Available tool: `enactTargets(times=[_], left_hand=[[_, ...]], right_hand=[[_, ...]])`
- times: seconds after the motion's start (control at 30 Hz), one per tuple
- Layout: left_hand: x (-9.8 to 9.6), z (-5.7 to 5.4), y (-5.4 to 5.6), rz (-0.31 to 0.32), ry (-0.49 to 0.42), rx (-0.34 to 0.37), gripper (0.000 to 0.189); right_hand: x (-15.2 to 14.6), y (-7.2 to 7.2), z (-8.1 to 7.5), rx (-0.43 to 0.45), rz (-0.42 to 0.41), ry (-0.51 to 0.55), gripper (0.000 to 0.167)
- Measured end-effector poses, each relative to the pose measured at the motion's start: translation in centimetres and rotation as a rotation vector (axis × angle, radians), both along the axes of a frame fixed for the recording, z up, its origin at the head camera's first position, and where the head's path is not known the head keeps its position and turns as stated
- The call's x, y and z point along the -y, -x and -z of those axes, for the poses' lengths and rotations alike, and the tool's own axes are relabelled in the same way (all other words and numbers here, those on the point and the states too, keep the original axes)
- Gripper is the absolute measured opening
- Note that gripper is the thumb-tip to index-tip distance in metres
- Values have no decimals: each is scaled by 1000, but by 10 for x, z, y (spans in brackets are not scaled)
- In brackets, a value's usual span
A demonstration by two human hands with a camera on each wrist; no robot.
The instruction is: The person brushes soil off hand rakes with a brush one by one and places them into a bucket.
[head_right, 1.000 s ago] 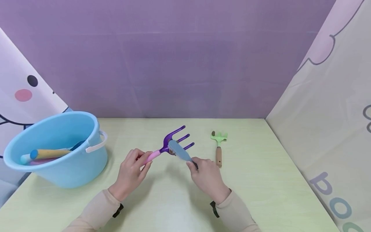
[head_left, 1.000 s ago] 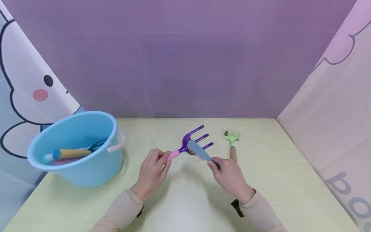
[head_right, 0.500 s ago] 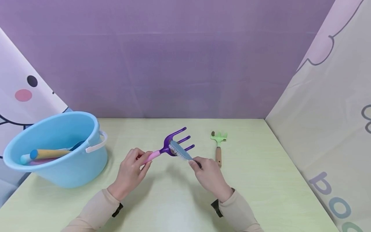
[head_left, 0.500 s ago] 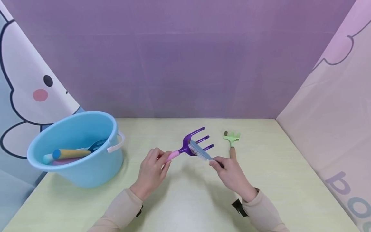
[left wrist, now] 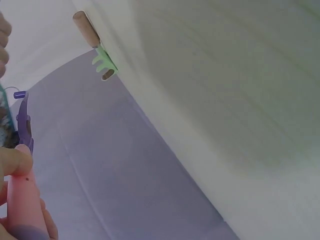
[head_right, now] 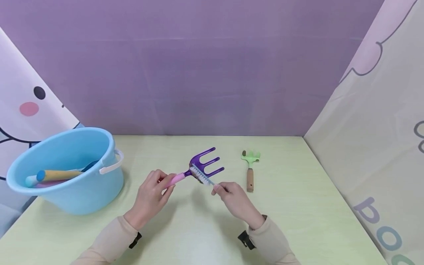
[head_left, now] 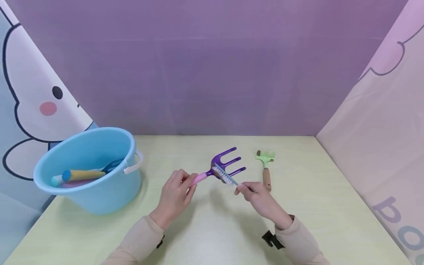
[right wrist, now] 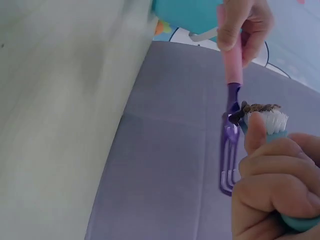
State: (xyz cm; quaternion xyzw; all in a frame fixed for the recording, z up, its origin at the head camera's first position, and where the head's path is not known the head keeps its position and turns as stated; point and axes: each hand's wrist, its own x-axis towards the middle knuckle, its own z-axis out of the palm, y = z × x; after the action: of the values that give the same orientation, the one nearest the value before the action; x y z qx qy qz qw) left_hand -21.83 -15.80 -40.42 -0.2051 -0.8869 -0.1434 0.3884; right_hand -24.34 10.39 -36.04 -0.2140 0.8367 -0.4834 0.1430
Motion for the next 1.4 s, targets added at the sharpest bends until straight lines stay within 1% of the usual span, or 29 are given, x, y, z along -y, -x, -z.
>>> enactTargets(times=[0.1,0.23,0.3,0.37,0.43,0.57,0.67,0.87,0.9,0.97,1.07,1.13,1.2,1.27,1.4], left_hand=[[-1,0,0,4,5,-8,27],[-1,1,-2,8,2,-18,27],[-1,1,-2,10,2,-18,27],[-1,1,-2,10,5,-15,27],[-2,1,-3,10,10,-7,27],[-2,2,-4,14,12,9,26],[-2,1,-4,17,7,19,26],[-3,-1,-5,5,1,41,26],[-3,-1,-5,2,2,47,26],[-4,-1,-6,-3,4,58,26],[-4,-1,-6,-5,5,63,27],[-4,0,-6,-1,2,59,28],[-4,1,-6,3,-3,57,28],[-5,1,-6,3,-9,63,28],[-4,0,-7,-22,-13,100,27]], right_hand=[[0,1,3,9,52,-17,30],[2,1,5,-27,117,-73,27],[2,1,6,-68,134,-105,26],[4,1,8,-132,150,-144,24],[5,0,11,-232,157,-196,21],[9,-2,17,-483,170,-298,16],[10,-3,23,-660,186,-356,17],[10,-2,31,-1058,197,-490,17],[10,-1,32,-1115,200,-503,19],[10,0,34,-1186,208,-511,24],[9,1,36,-1235,218,-508,31],[10,2,36,-1231,220,-511,31],[10,1,36,-1192,221,-521,25],[11,0,35,-1131,220,-529,21],[12,-2,33,-1004,218,-528,20]])
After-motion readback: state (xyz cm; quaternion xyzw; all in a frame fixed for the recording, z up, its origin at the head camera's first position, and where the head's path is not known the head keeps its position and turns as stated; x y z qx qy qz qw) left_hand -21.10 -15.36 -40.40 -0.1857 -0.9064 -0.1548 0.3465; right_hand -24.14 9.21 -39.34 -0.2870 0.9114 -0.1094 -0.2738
